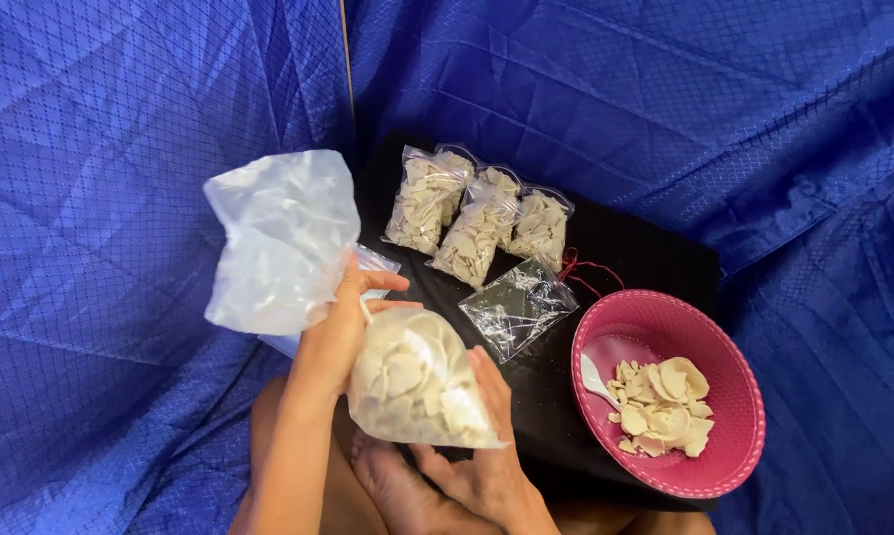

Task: Manually packaging dried food items into small plastic bags using a spoon and hands.

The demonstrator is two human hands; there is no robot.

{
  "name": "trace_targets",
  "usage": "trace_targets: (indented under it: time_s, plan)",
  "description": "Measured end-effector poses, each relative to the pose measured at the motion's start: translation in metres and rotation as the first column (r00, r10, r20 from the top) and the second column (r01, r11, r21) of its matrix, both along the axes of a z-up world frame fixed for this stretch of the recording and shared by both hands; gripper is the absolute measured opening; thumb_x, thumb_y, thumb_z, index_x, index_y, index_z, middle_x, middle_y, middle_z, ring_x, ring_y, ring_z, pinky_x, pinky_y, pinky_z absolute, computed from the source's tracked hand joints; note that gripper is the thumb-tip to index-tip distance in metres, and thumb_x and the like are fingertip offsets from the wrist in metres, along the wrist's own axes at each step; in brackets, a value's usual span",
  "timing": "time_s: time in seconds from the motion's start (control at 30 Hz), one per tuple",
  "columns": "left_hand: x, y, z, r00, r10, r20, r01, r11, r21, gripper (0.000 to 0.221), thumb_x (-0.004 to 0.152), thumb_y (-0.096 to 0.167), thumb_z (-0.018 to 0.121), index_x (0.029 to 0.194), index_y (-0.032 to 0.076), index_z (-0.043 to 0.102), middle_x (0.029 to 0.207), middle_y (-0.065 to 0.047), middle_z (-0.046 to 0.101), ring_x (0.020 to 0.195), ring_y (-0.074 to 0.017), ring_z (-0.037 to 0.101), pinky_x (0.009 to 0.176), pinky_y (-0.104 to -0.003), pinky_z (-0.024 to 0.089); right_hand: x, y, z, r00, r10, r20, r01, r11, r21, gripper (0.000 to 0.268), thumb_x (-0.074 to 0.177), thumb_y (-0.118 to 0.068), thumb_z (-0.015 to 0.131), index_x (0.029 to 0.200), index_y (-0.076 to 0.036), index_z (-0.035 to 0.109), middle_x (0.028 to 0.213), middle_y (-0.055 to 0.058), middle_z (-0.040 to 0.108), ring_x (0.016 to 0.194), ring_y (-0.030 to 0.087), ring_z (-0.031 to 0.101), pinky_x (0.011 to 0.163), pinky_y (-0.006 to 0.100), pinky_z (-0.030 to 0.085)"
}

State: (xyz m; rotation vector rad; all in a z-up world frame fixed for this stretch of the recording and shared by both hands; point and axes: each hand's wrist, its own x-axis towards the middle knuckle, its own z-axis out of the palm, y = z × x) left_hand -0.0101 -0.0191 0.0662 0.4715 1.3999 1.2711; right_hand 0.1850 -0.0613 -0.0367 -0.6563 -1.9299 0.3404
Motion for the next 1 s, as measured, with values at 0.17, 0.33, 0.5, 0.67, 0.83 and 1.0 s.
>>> trace_targets:
  time_s: [0.17,0.33,0.5,0.67,0.83,1.0]
  plan:
    - [-0.012,0.000,-0.033,0.997,-0.075,-0.012,0.074,0.917,0.393,0.070,0.101,0.060,0.022,0.096,0.004,0.065,0.075,-0.025,0.074,0.088,-0.0315,0.075,0.086,-0.036,0.054,-0.004,-0.008,0.005,0.886,0.006,-0.465,-0.214,0.892,-0.397,0.099,0.081,-0.042,0.080,0.160,-0.022,0.023,0.154,0.030,0.039,0.140,0.047,0.048,0.112,0.052,0.050]
    - [0.002,0.006,-0.037,0.982,-0.186,-0.012,0.147,0.731,0.666,0.062,0.103,0.057,0.032,0.098,0.002,0.061,0.084,-0.018,0.071,0.064,-0.0279,0.076,0.064,-0.030,0.058,0.007,0.011,0.012,0.595,-0.482,-0.643,-0.792,-0.217,-0.570,0.103,0.084,-0.073,0.045,0.149,0.007,0.049,0.137,0.030,0.063,0.110,0.035,0.065,0.091,0.042,0.054]
    - [0.018,0.011,-0.042,0.933,-0.360,0.004,0.232,0.609,0.759,0.021,0.101,0.026,0.041,0.095,0.010,0.053,0.109,-0.011,0.060,0.125,-0.0341,0.062,0.101,-0.047,0.053,0.003,0.024,0.002,0.494,-0.556,-0.669,-0.793,0.029,-0.609,0.064,0.085,-0.044,0.062,0.138,-0.008,0.058,0.125,0.020,0.065,0.099,0.028,0.062,0.083,0.041,0.053]
    - [0.010,0.010,-0.041,0.962,-0.125,-0.241,0.237,0.819,0.522,0.056,0.104,0.046,0.033,0.104,0.001,0.067,0.118,-0.015,0.069,0.114,-0.0244,0.063,0.108,-0.039,0.045,0.010,0.026,0.018,0.737,-0.208,-0.643,-0.481,0.506,-0.716,0.092,0.065,-0.021,0.076,0.147,0.000,0.042,0.132,0.023,0.063,0.114,0.034,0.065,0.097,0.044,0.054]
    - [0.022,0.010,-0.014,0.987,-0.098,-0.128,0.104,0.994,0.041,0.066,0.098,0.052,0.039,0.103,-0.004,0.074,0.104,-0.017,0.070,0.099,-0.0224,0.063,0.089,-0.032,0.049,0.014,0.014,0.021,0.964,0.081,-0.254,-0.147,0.956,-0.254,0.128,0.072,-0.015,0.089,0.162,-0.005,-0.001,0.166,0.027,0.026,0.152,0.042,0.037,0.124,0.051,0.036]
    - [0.008,0.021,-0.036,0.984,0.041,0.172,-0.093,0.948,0.306,0.058,0.097,0.064,0.031,0.100,0.008,0.048,0.106,-0.019,0.066,0.086,-0.0414,0.076,0.065,-0.046,0.062,0.025,0.005,0.020,0.981,0.150,-0.120,-0.161,0.983,-0.083,0.102,0.084,-0.044,0.083,0.161,-0.009,0.026,0.168,0.024,0.027,0.159,0.042,0.029,0.133,0.057,0.030]
